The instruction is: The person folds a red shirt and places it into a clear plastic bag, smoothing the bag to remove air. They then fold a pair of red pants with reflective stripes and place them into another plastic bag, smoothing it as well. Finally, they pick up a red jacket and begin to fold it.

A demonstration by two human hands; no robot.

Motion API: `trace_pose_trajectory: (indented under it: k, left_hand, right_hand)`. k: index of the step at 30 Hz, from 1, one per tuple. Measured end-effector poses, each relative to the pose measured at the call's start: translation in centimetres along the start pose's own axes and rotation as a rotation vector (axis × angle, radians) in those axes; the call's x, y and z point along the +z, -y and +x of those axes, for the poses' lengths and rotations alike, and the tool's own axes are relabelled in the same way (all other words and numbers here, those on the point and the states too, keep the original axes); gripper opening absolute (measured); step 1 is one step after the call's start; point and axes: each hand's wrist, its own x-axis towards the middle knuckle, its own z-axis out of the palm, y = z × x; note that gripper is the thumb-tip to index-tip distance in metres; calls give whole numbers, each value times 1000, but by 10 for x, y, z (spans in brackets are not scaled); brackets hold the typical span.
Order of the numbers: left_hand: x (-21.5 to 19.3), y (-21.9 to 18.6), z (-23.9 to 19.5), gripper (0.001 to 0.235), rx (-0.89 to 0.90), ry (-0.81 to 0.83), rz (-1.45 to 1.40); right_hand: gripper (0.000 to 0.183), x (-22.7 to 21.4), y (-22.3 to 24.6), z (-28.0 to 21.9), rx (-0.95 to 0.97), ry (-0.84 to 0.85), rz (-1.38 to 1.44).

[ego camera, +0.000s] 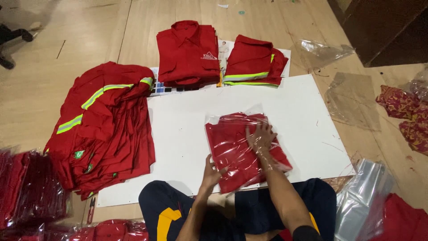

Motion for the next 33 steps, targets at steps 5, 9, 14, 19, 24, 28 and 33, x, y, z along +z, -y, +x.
trace_pose_trajectory:
  k: [5,9,14,19,24,28,33]
  left_hand:
    - [-12,-26,9,132,-126,-187,611]
    - [46,-145,-47,108,-80,-404,475]
    - [52,-69,11,92,-39,-204,1000]
    - [40,-55,18,91,-40,-140,867]
    - [24,-21,30,94,37,-103,901]
    - [6,-11,21,64,340,-334,732]
    - [-15,28,28,62,146,-615,718]
  right_hand:
    - [73,75,7,-13,-72,-348,20]
    - [59,56,24,-27,-62,-561,189]
    - [71,46,18,-29,-75,-194,73]
    - [74,64,18,-7,-31,-167,64]
    - [78,27,15,-27,-64,-143,125]
    - [64,15,26,-87,-311,-360,230]
    - [79,-17,27,-148,-408,-138,113]
